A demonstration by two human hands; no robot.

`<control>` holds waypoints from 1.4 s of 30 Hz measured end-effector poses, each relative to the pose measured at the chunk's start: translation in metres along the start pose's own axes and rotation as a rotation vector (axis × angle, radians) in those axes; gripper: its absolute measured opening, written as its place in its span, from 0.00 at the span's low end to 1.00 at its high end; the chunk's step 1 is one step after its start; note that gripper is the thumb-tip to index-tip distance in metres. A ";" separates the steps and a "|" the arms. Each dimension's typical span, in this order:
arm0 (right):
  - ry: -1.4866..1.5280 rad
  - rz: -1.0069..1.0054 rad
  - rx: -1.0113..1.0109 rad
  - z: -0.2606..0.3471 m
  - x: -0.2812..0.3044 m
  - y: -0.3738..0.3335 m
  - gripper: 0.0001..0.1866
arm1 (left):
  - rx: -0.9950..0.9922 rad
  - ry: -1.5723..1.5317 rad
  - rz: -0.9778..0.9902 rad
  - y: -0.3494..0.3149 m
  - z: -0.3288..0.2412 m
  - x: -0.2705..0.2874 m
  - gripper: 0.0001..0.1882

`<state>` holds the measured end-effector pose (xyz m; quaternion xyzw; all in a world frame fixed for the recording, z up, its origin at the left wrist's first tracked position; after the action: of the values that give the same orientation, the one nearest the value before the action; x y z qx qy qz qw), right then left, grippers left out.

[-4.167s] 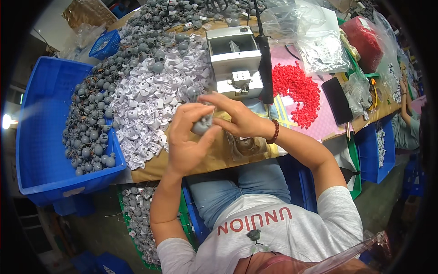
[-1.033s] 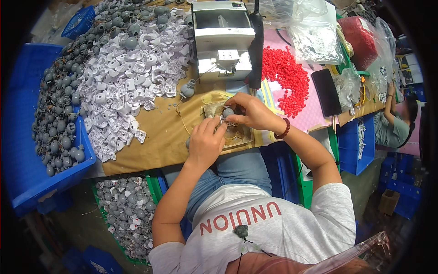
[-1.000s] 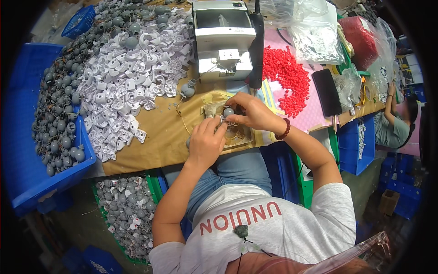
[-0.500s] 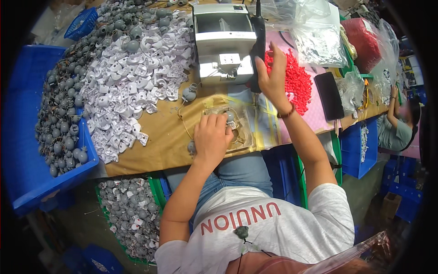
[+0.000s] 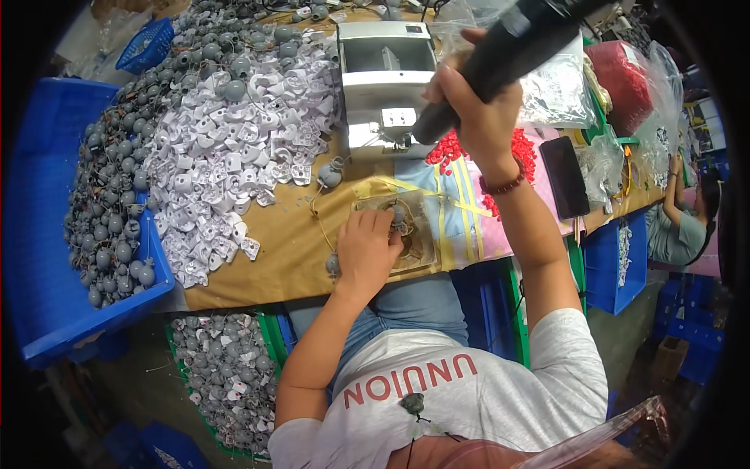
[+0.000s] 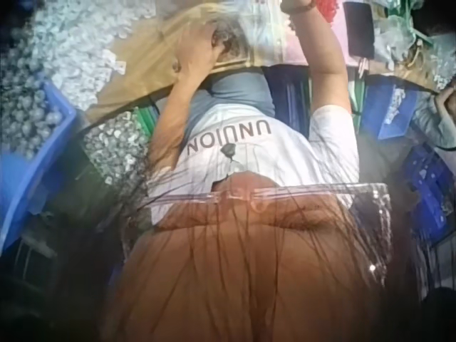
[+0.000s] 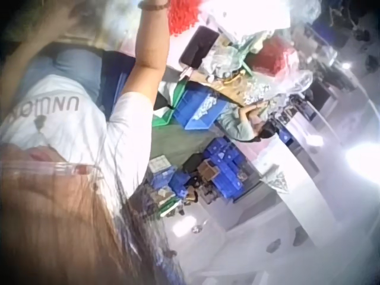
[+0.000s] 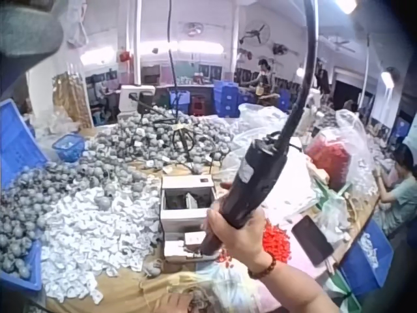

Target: Assembling and packaging light bulbs by attaching components and using an electric screwdriver.

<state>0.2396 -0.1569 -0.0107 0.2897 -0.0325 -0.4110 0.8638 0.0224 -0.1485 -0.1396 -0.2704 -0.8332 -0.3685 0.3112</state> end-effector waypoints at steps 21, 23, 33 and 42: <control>-0.093 -0.044 0.020 -0.012 -0.024 0.001 0.14 | 0.006 -0.040 -0.051 -0.002 0.004 -0.004 0.19; -0.088 -0.057 0.027 -0.018 -0.028 0.014 0.16 | 0.007 -0.033 -0.049 -0.002 0.004 -0.004 0.19; -0.155 0.120 -0.321 -0.013 -0.028 -0.021 0.22 | 0.022 -0.025 -0.047 -0.004 0.006 -0.005 0.18; -0.086 0.211 -0.262 0.005 -0.013 -0.090 0.36 | 0.013 -0.008 -0.040 -0.005 0.006 -0.008 0.18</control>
<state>0.1672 -0.1944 -0.0516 0.1517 -0.0457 -0.3307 0.9304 0.0223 -0.1482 -0.1503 -0.2529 -0.8422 -0.3680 0.3022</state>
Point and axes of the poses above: each hand's wrist, its own y-axis towards the middle knuckle, its own x-axis out of the back of the hand, z = x × y, the point moved 1 cm from there along y, towards the middle knuckle, and after that the axes turned 10 degrees about -z, right-handed, at the moved point
